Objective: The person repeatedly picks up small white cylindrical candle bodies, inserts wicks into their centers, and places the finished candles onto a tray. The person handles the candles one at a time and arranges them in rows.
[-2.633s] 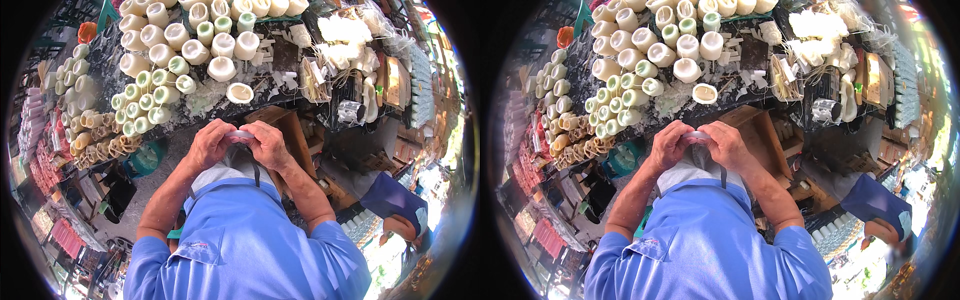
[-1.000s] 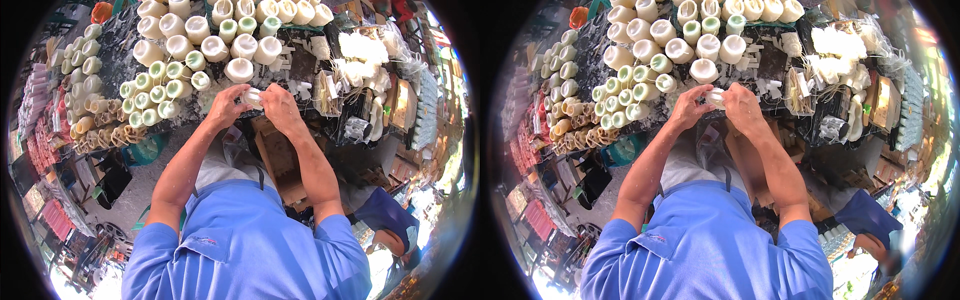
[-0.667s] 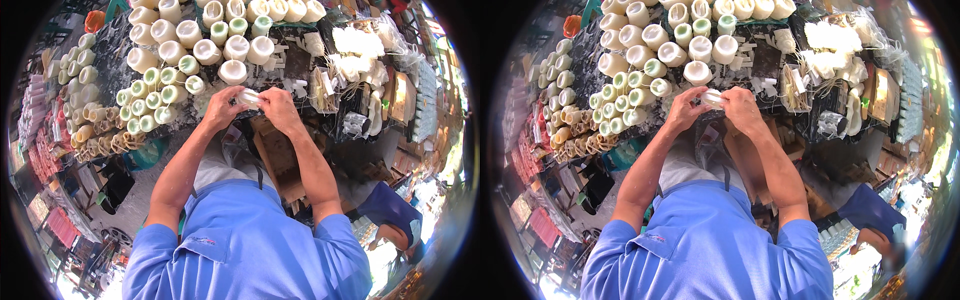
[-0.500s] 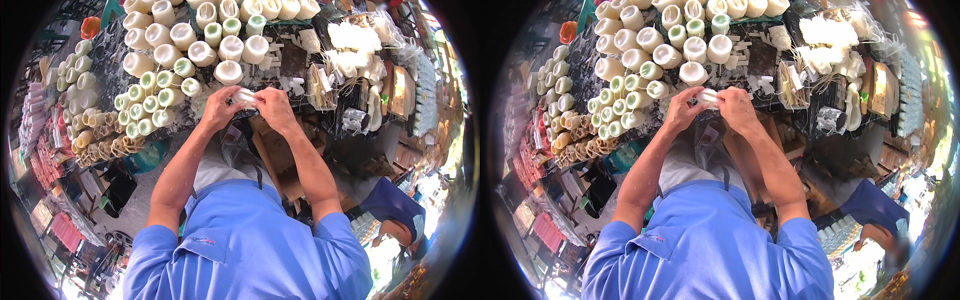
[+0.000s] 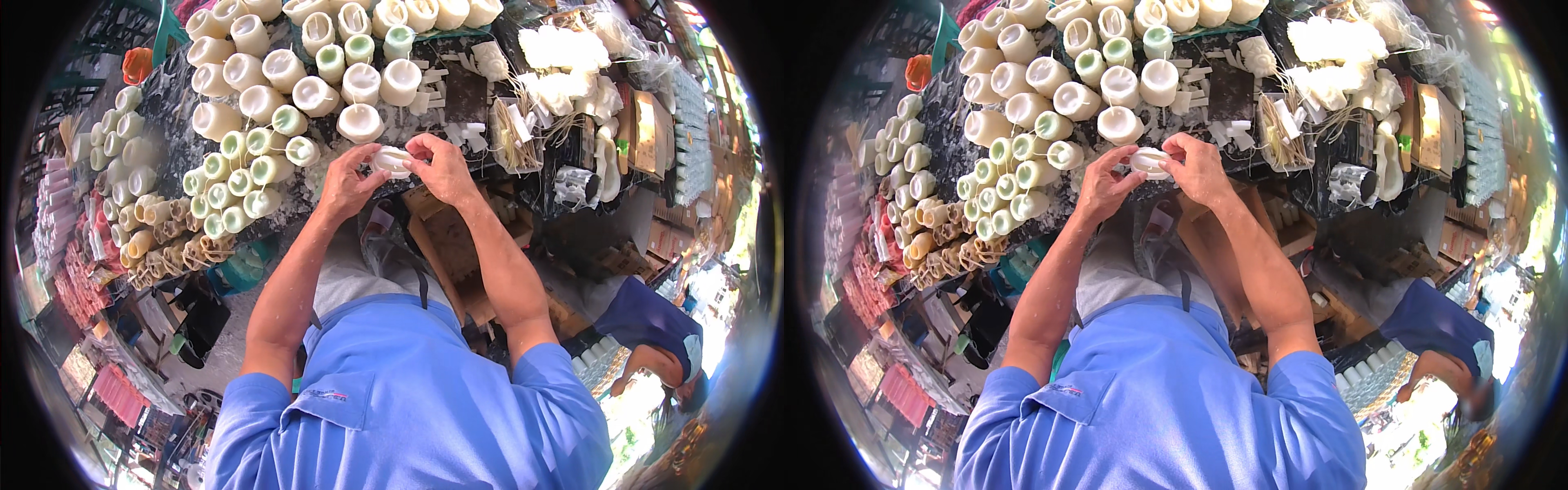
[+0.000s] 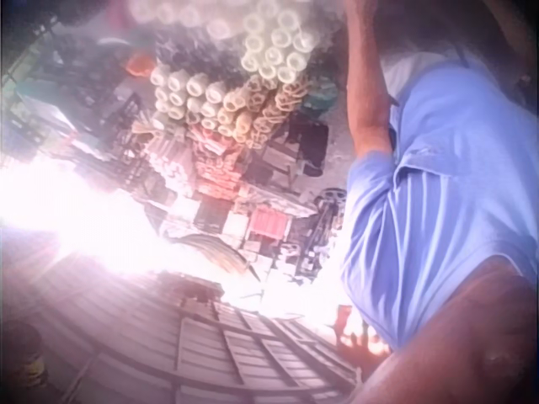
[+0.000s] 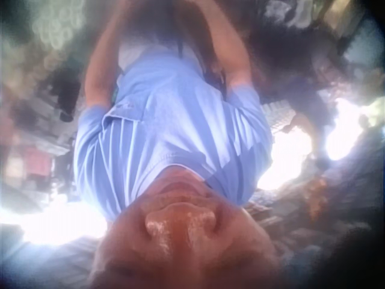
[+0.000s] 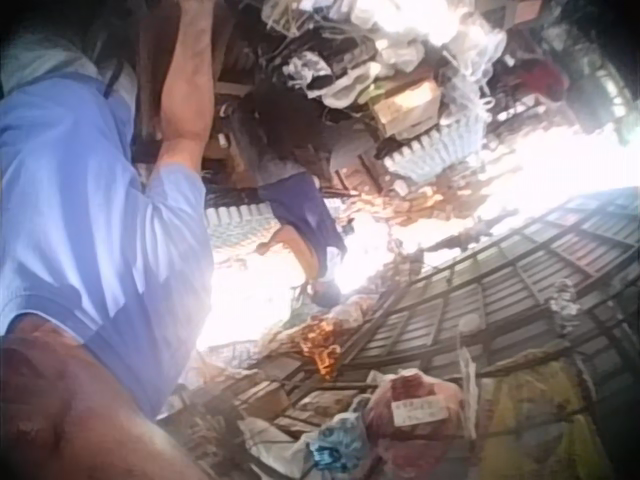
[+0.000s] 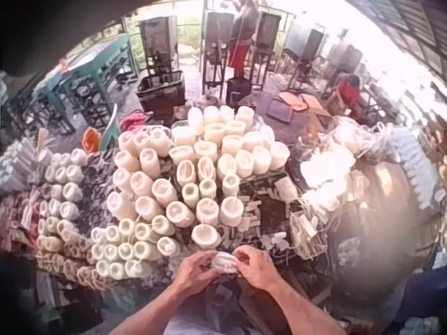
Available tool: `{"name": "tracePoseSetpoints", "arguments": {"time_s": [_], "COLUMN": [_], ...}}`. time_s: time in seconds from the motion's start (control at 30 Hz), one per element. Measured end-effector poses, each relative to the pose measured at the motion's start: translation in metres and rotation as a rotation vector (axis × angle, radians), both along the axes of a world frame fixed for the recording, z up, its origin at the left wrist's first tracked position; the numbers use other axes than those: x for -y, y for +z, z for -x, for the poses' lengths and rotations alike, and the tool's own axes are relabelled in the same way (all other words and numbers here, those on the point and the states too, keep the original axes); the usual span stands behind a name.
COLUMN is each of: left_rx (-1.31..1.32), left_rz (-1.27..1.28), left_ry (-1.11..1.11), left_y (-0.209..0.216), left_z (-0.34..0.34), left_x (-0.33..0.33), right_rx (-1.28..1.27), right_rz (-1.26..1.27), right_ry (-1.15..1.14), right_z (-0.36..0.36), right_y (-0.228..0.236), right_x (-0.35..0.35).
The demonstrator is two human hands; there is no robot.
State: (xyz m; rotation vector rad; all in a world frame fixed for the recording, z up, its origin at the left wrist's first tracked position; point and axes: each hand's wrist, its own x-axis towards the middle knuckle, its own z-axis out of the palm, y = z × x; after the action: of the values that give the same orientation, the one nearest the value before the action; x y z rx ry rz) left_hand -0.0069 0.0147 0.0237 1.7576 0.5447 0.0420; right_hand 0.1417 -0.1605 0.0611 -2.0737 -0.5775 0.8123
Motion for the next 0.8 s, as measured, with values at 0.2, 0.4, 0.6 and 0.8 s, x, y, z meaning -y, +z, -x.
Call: {"name": "tracePoseSetpoints", "arguments": {"time_s": [0.2,0.4,0.6,0.8], "left_rx": [-0.049,-0.112,-0.132,-0.125], "left_rz": [-0.052,-0.060,-0.051,-0.054], "left_ry": [0.055,0.074,0.091,0.111], "left_y": [-0.003,0.006,0.008,0.011], "left_z": [-0.007,-0.014,-0.016,-0.014], "left_x": [-0.004,-0.002,-0.001,-0.003], "right_rx": [-0.152,-0.197,-0.177,-0.161], "right_rz": [0.124,0.056,0.047,0.050], "right_ry": [0.102,0.084,0.022,-0.150], "right_z": [-0.012,-0.014,-0.015,-0.007], "right_y": [0.002,-0.011,-0.018,-0.012], "right_x": [-0.003,-0.002,0.002,0.022]}}
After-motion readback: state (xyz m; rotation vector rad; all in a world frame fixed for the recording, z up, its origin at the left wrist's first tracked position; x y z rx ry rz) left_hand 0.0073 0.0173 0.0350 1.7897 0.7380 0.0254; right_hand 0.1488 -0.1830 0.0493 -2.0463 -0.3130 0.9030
